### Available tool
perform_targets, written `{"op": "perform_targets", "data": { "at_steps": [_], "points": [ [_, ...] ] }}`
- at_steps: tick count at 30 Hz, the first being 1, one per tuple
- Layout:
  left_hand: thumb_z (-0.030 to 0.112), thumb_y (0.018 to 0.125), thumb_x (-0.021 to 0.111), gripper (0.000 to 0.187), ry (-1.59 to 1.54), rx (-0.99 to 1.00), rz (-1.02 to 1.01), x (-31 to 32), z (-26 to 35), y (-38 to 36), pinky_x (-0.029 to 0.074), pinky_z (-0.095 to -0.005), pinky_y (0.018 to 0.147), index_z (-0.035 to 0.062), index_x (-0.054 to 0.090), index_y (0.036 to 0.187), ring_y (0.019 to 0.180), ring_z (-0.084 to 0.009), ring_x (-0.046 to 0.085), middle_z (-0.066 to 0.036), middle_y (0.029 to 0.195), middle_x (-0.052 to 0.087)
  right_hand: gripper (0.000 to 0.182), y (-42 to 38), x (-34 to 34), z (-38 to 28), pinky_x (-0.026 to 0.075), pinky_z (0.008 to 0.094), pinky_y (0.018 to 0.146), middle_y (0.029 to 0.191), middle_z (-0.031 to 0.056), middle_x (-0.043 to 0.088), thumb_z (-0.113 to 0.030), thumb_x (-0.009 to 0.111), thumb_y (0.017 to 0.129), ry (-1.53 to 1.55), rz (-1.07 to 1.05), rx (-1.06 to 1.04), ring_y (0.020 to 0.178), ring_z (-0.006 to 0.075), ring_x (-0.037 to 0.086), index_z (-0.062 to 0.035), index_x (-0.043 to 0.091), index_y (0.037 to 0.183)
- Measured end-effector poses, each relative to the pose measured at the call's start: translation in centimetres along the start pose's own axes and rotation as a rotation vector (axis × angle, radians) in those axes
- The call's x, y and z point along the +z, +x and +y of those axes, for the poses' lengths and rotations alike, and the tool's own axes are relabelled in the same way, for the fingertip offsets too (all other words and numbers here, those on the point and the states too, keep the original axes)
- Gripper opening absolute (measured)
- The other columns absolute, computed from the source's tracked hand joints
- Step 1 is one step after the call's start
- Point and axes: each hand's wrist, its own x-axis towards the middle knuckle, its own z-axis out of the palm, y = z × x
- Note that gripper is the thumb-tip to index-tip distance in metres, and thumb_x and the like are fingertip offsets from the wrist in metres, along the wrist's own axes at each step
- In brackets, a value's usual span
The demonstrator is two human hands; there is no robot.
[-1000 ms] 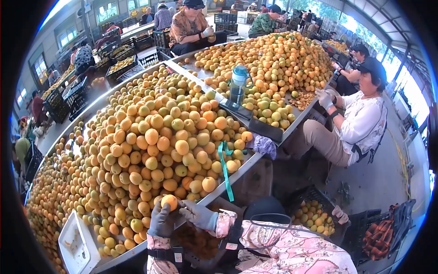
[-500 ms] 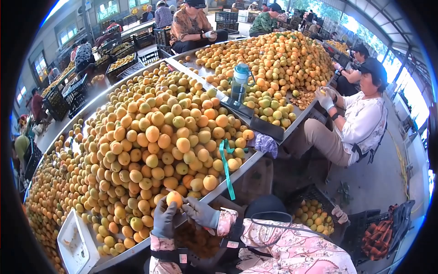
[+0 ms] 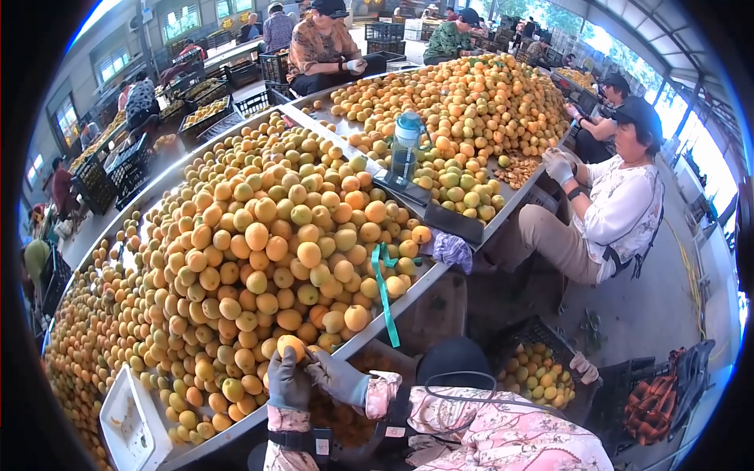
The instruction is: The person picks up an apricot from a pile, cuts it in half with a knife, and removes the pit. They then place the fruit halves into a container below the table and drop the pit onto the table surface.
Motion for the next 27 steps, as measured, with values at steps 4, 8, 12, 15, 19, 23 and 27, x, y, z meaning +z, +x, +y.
{"op": "perform_targets", "data": {
  "at_steps": [4,8,12,15,19,23,27],
  "points": [
    [0.030,0.089,0.062,0.034,0.075,-0.090,-0.019,-0.1,0.6,0.2,0.052,-0.0309,0.069,0.0015,0.052,0.106,0.077,-0.0179,0.060,-0.007,0.089,0.060,0.032,1.5,-0.1,2.8,0.047,0.0364,0.082,0.106,0.0193,0.058,-0.021,0.047,0.096,0.008,0.105,-0.366,0.100,0.0313,0.059,-0.0013,0.044,0.121],
    [0.030,0.092,0.058,0.036,0.123,-0.096,-0.042,-0.5,0.7,0.5,0.052,-0.0316,0.075,0.0041,0.050,0.116,0.086,-0.0189,0.061,-0.009,0.101,0.060,0.027,0.3,-1.3,0.1,0.046,0.0427,0.067,0.089,0.0208,0.059,-0.029,0.047,0.096,-0.156,0.170,-0.317,0.084,0.0403,0.059,-0.0033,0.046,0.102],
    [0.030,0.092,0.057,0.038,0.278,0.056,0.150,-0.1,0.4,0.8,0.052,-0.0327,0.075,0.0056,0.043,0.118,0.085,-0.0204,0.061,-0.011,0.099,0.061,0.029,0.4,-1.1,0.0,0.044,0.0446,0.057,0.077,0.0222,0.059,-0.032,0.049,0.094,-0.348,0.207,-0.368,0.071,0.0420,0.059,-0.0039,0.044,0.100],
    [0.030,0.092,0.057,0.037,0.205,-0.025,0.206,0.9,0.8,0.7,0.053,-0.0330,0.075,0.0063,0.041,0.116,0.085,-0.0208,0.061,-0.013,0.099,0.061,0.028,0.6,0.1,0.1,0.044,0.0496,0.056,0.074,0.0239,0.059,-0.030,0.049,0.093,-0.525,0.187,-0.218,0.069,0.0444,0.057,-0.0045,0.041,0.101],
    [0.034,0.093,0.053,0.038,0.181,-0.009,0.237,-0.3,0.0,0.8,0.053,-0.0338,0.074,0.0063,0.041,0.115,0.084,-0.0214,0.061,-0.014,0.099,0.062,0.029,0.8,0.5,-0.2,0.043,0.0532,0.055,0.071,0.0245,0.059,-0.030,0.049,0.092,-0.551,0.191,-0.244,0.066,0.0452,0.057,-0.0048,0.039,0.103],
    [0.039,0.094,0.050,0.040,0.221,0.055,0.269,0.3,-0.6,0.7,0.054,-0.0337,0.073,0.0052,0.042,0.114,0.083,-0.0217,0.062,-0.015,0.098,0.062,0.030,1.7,1.8,0.9,0.044,0.0535,0.054,0.069,0.0244,0.059,-0.034,0.045,0.093,-0.510,0.192,-0.216,0.065,0.0452,0.058,-0.0063,0.038,0.102],
    [0.040,0.094,0.050,0.041,0.100,0.012,0.283,0.8,0.0,0.1,0.054,-0.0317,0.074,0.0031,0.045,0.110,0.084,-0.0211,0.062,-0.014,0.098,0.063,0.033,1.9,2.4,0.7,0.044,0.0551,0.055,0.068,0.0247,0.060,-0.039,0.043,0.094,-0.487,0.214,-0.212,0.065,0.0460,0.058,-0.0073,0.038,0.101]
  ]
}}
